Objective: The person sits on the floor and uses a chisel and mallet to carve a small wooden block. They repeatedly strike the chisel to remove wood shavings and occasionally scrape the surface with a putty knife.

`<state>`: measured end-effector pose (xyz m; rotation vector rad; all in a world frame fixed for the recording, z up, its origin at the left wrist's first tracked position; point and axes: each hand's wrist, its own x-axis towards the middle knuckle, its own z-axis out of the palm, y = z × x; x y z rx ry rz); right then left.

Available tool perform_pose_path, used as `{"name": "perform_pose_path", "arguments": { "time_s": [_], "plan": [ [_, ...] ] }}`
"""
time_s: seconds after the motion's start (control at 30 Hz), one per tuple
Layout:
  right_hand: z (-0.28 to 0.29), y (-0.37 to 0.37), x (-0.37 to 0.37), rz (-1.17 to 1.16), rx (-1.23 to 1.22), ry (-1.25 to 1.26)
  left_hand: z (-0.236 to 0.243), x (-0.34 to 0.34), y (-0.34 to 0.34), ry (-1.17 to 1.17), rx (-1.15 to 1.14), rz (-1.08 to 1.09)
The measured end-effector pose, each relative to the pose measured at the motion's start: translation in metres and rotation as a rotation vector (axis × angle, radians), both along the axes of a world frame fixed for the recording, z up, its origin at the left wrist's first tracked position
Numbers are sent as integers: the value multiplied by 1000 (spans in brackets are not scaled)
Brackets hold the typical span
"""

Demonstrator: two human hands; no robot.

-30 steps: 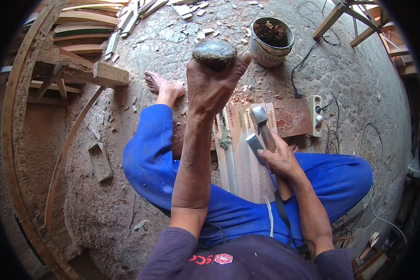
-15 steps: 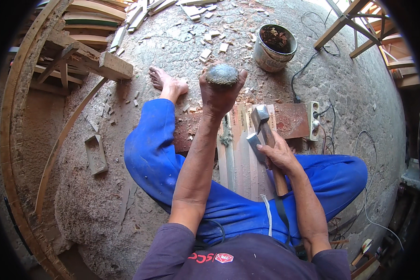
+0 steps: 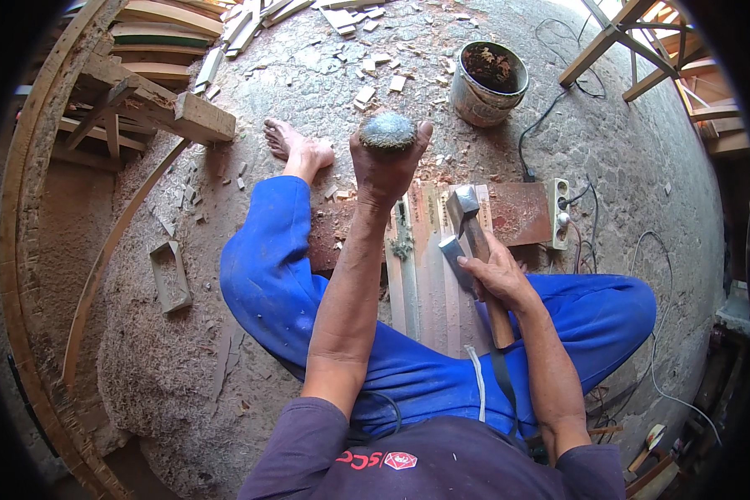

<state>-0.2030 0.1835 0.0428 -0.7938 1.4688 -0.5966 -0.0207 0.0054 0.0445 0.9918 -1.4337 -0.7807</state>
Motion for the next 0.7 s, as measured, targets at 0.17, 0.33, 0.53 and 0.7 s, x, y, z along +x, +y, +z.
{"name": "perform_pose_path", "arguments": {
  "time_s": [0.17, 0.33, 0.53, 0.7],
  "plan": [
    [3, 0, 2, -1, -3, 5, -6, 1, -3, -93, -85, 75],
    [4, 0, 1, -11, 5, -5, -6, 24, -6, -16, -20, 146],
    [-7, 0, 2, 29, -27, 4, -20, 13, -4, -127, -78, 129],
    [-7, 2, 1, 11, -32, 14, -6, 3, 0, -271, -178, 118]
  ]
}}
